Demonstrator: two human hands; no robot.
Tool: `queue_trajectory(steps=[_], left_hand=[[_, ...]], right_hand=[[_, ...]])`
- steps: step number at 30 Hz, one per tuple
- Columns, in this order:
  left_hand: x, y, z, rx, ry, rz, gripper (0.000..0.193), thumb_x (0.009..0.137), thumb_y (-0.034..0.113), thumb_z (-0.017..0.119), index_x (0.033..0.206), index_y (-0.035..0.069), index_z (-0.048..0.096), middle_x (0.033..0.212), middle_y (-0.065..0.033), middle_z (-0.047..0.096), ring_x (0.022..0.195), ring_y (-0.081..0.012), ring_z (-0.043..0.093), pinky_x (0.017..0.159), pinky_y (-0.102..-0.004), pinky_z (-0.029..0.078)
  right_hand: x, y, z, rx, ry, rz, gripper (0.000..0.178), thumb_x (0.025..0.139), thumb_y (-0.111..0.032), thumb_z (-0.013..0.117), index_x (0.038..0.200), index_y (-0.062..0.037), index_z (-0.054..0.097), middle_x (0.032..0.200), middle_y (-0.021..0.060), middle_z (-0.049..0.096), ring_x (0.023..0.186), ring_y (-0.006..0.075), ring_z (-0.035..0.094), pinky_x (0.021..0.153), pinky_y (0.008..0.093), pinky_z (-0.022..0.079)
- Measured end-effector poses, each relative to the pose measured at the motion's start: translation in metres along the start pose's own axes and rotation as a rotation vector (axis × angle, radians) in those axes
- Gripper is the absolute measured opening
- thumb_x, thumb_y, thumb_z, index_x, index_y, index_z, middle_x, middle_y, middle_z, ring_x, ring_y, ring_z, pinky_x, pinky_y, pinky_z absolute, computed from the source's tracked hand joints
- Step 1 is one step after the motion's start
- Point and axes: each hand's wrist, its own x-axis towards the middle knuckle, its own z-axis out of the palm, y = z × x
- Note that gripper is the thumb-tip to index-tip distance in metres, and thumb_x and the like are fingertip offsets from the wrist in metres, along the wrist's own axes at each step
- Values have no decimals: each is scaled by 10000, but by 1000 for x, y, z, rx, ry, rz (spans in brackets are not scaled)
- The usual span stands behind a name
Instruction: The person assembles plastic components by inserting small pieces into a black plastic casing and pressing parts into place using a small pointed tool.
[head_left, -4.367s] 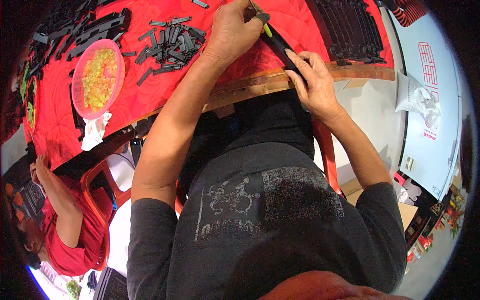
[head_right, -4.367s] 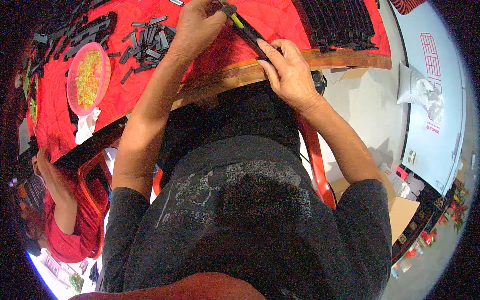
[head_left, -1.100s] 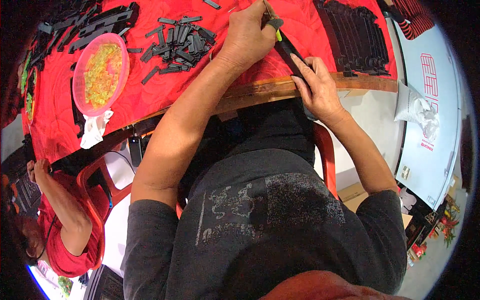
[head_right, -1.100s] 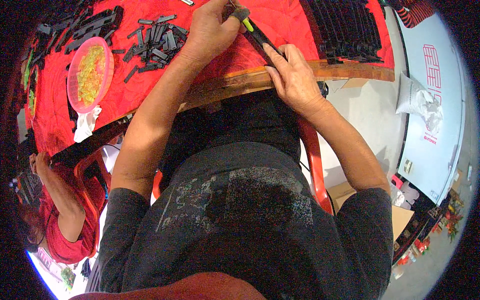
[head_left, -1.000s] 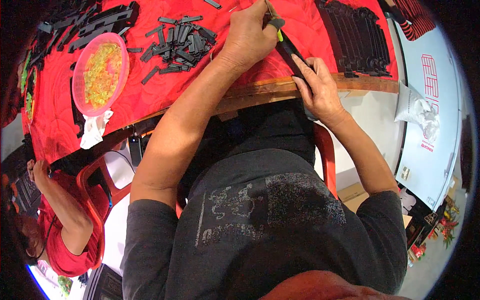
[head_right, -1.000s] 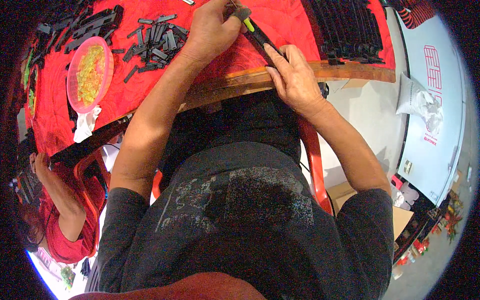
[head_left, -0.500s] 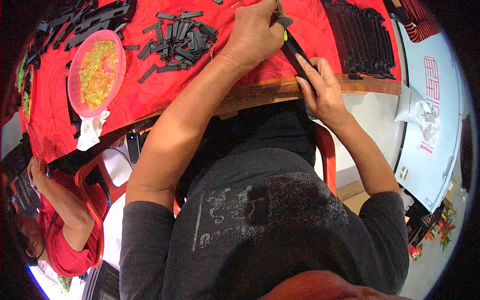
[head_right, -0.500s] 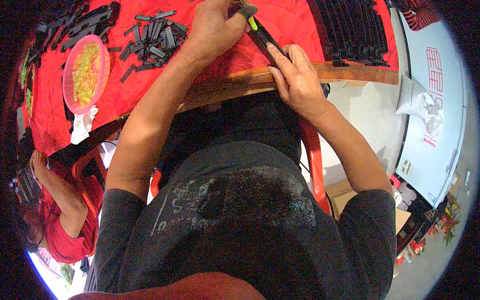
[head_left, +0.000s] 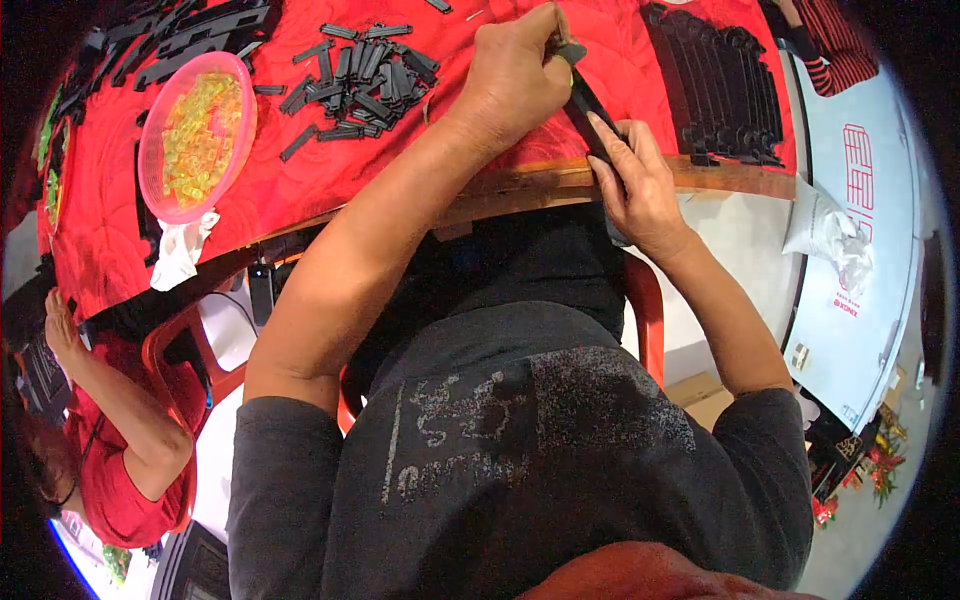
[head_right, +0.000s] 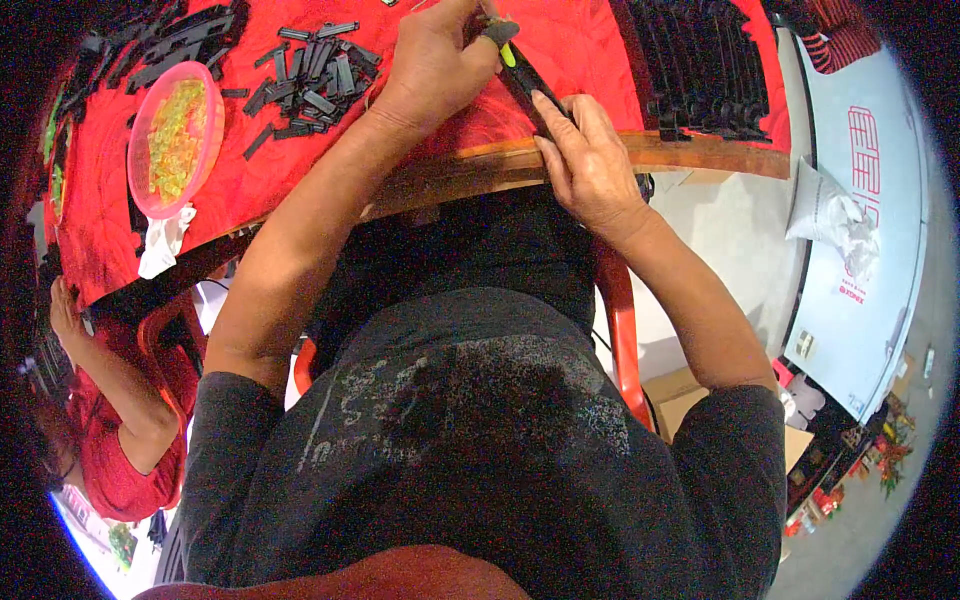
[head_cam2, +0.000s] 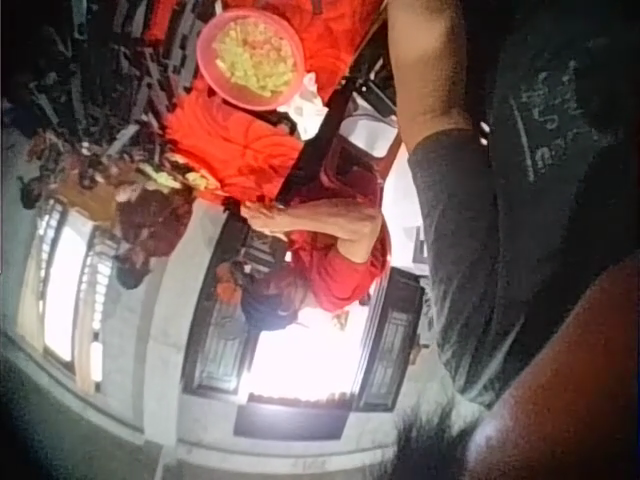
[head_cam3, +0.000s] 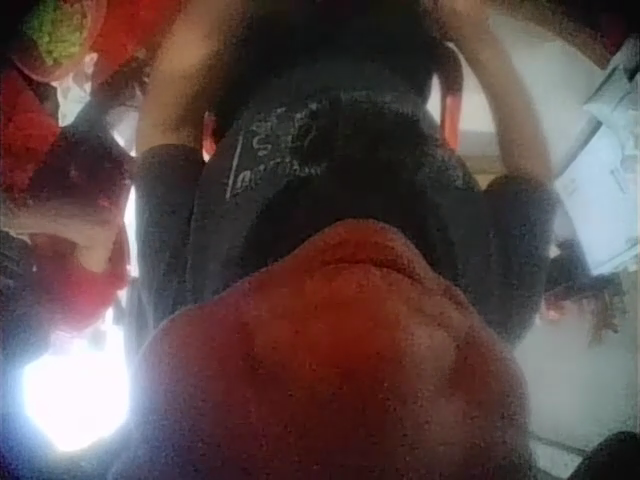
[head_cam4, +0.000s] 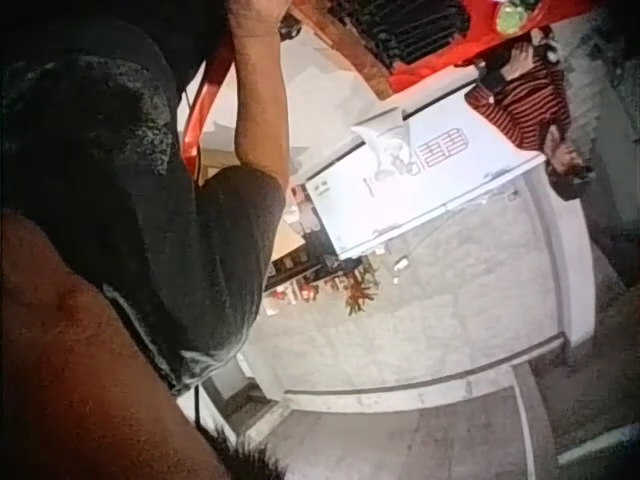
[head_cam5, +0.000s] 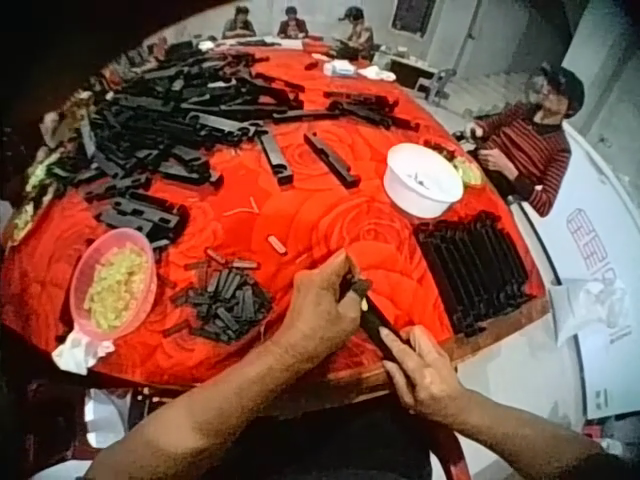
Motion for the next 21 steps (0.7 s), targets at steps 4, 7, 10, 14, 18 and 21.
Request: queue_trajectory(steps=[4,7,10,14,18,21], left_hand=[[1,-2,-3,-5,3,39,68,885,-8,617,915,-31,561,689,-185,577,654,-181,603,616,-362,483],[3,0,-7,-52,39,-32,55,880,-6,609,914,-27,571,703,-174,610,667,-210,632,625,-365,490],[6,8,-13,-13,61,10,51,888,8,615,903,-24,578,712,-159,629,674,-211,636,634,-361,493],[5,0,-11,-63,-46,-87,61,915,23,617,886,-15,578,698,-96,623,678,-154,614,629,-338,486],[3,2,-8,-139,-77,-111,70,928,17,608,870,-4,575,681,-44,608,669,-118,594,610,-316,479],[4,-6,-4,-226,-84,-113,71,929,14,608,868,0,575,672,-45,606,660,-115,592,606,-310,480]], right_hand=[[0,0,0,-27,-5,6,495,883,-21,683,1359,38,561,1009,201,515,903,360,555,843,428,491],[0,-1,-1,-41,-8,15,491,891,-31,683,1363,28,561,1007,201,516,909,362,558,843,428,489],[0,-2,-2,-44,-18,25,488,891,-33,685,1359,30,565,1008,202,518,919,362,563,841,427,489],[0,-2,0,-26,-19,35,477,894,-32,681,1354,28,573,1014,205,524,921,367,568,842,430,488],[-1,-2,-1,-36,-9,33,481,893,-31,683,1358,26,572,1016,207,525,918,371,573,843,429,490],[-1,-2,-1,-39,-10,34,486,890,-30,687,1360,22,572,1021,209,528,925,372,578,843,427,493]])
